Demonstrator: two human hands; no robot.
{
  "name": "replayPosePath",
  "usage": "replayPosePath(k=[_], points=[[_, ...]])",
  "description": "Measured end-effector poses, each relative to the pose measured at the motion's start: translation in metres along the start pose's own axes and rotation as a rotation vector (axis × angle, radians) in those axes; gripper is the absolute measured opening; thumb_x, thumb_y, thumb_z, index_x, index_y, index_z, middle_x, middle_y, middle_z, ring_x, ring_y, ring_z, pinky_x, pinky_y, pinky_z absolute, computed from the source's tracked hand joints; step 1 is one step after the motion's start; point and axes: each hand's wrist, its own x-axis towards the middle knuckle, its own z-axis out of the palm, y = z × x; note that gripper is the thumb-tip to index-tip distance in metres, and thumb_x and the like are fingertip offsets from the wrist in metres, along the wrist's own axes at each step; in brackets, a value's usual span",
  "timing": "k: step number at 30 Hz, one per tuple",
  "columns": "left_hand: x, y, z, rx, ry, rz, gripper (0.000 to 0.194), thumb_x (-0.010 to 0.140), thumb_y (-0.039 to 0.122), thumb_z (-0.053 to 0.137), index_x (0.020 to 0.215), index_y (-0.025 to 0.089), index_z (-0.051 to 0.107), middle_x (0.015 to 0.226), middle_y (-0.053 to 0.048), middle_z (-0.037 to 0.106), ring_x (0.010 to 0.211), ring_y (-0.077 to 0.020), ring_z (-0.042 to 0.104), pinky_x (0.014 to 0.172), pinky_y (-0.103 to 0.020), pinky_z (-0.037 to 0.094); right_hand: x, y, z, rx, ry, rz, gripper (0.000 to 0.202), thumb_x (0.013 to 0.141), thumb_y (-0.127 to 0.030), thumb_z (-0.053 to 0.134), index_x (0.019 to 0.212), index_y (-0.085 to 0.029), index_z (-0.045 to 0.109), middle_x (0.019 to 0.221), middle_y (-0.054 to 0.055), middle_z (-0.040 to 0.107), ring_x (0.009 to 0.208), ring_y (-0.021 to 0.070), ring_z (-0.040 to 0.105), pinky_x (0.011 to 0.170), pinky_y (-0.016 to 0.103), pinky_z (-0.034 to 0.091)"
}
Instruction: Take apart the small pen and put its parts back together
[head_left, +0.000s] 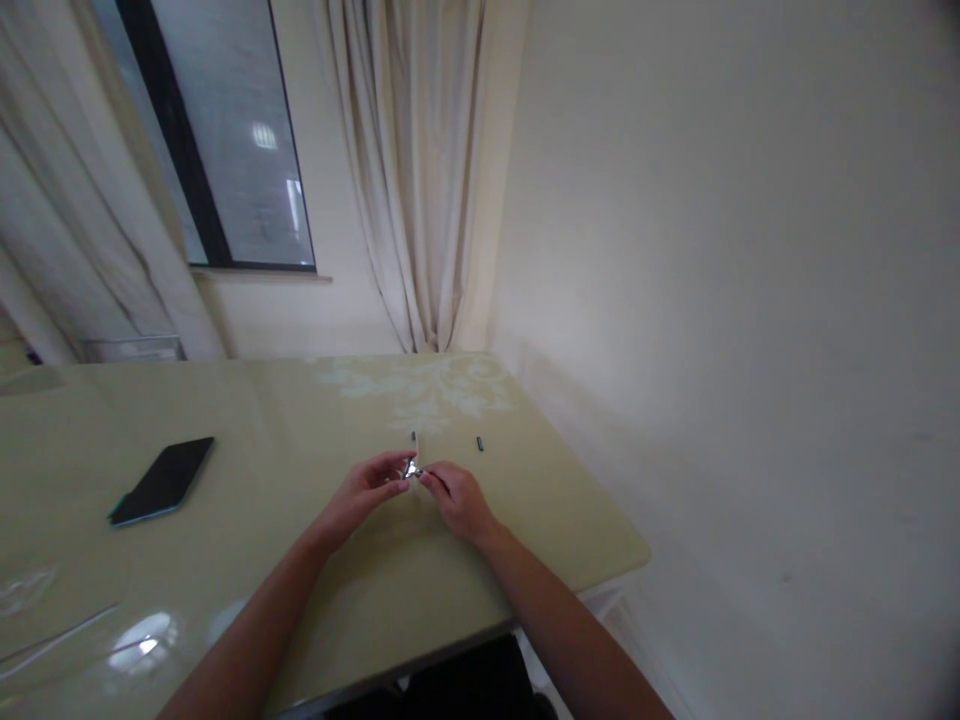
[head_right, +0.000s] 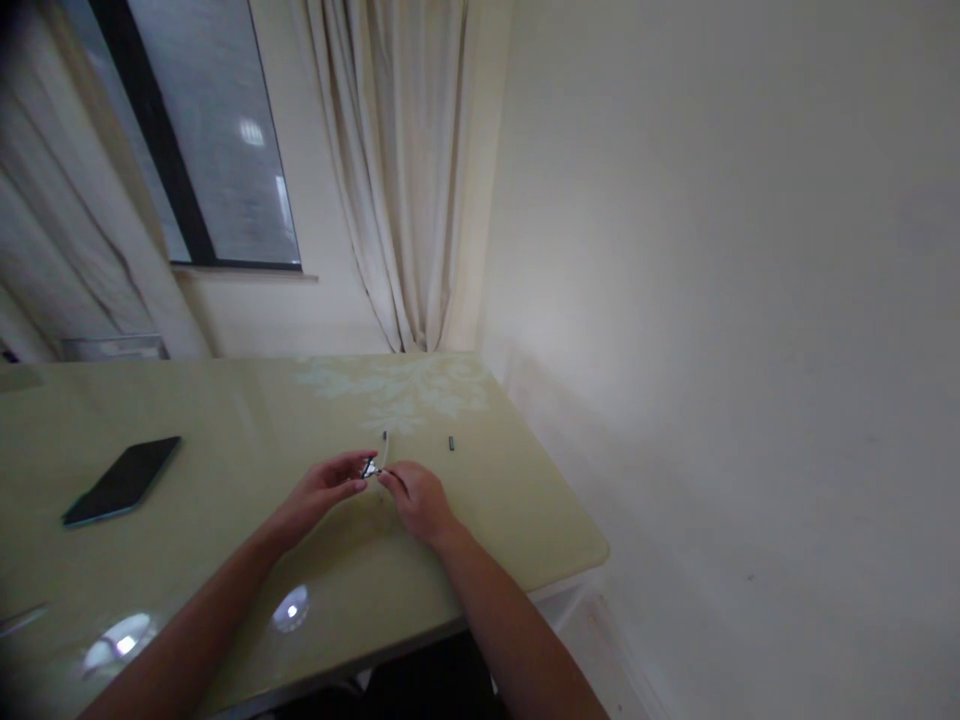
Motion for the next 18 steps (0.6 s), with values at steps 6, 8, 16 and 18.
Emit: replayPosePath(k=[6, 8, 16, 18], points=[[-0.0008, 0.0017, -0.0012, -0.048, 0.044, -0.008, 0.055, 0.074, 0.040, 0.085, 0.124, 0.022, 0.073, 0.105, -0.007, 0.075, 0.096, -0.0232, 0.066, 0.091, -0.034, 0.049, 0.0005, 0.0007, -0.0015, 0.000, 0.015, -0.008, 0.029, 0.105, -0.042, 0.051, 0.109, -0.020, 0.069, 0.099, 0.007, 0.072, 0.090, 0.0184, 0.063, 0.083, 0.029, 0.047], [-0.0012, 0.0011, -0.0015, -0.074, 0.062, -0.006, 0.055, 0.072, 0.042, 0.087, 0.121, 0.022, 0.074, 0.104, -0.007, 0.075, 0.094, -0.0219, 0.065, 0.088, -0.032, 0.050, 0.0009, 0.0005, -0.0025, -0.001, 0.019, -0.012, 0.028, 0.105, -0.042, 0.052, 0.110, -0.020, 0.069, 0.100, 0.007, 0.071, 0.090, 0.0184, 0.063, 0.083, 0.029, 0.047], [-0.0011, -0.0035, -0.0029, -0.160, 0.118, -0.078, 0.047, 0.072, 0.048, 0.086, 0.109, 0.020, 0.080, 0.101, -0.010, 0.077, 0.085, -0.0192, 0.064, 0.084, -0.033, 0.052, 0.0010, 0.0002, -0.0044, -0.056, 0.020, -0.047, 0.026, 0.102, -0.042, 0.057, 0.107, -0.021, 0.071, 0.095, 0.006, 0.070, 0.090, 0.0189, 0.061, 0.082, 0.030, 0.045], [-0.0002, -0.0054, -0.0042, -0.159, 0.121, -0.078, 0.047, 0.071, 0.049, 0.086, 0.107, 0.019, 0.081, 0.099, -0.010, 0.078, 0.085, -0.0199, 0.065, 0.085, -0.033, 0.052, 0.0010, 0.0010, -0.0044, -0.071, 0.012, -0.049, 0.026, 0.102, -0.042, 0.057, 0.108, -0.021, 0.071, 0.095, 0.006, 0.069, 0.090, 0.0190, 0.060, 0.083, 0.030, 0.044]])
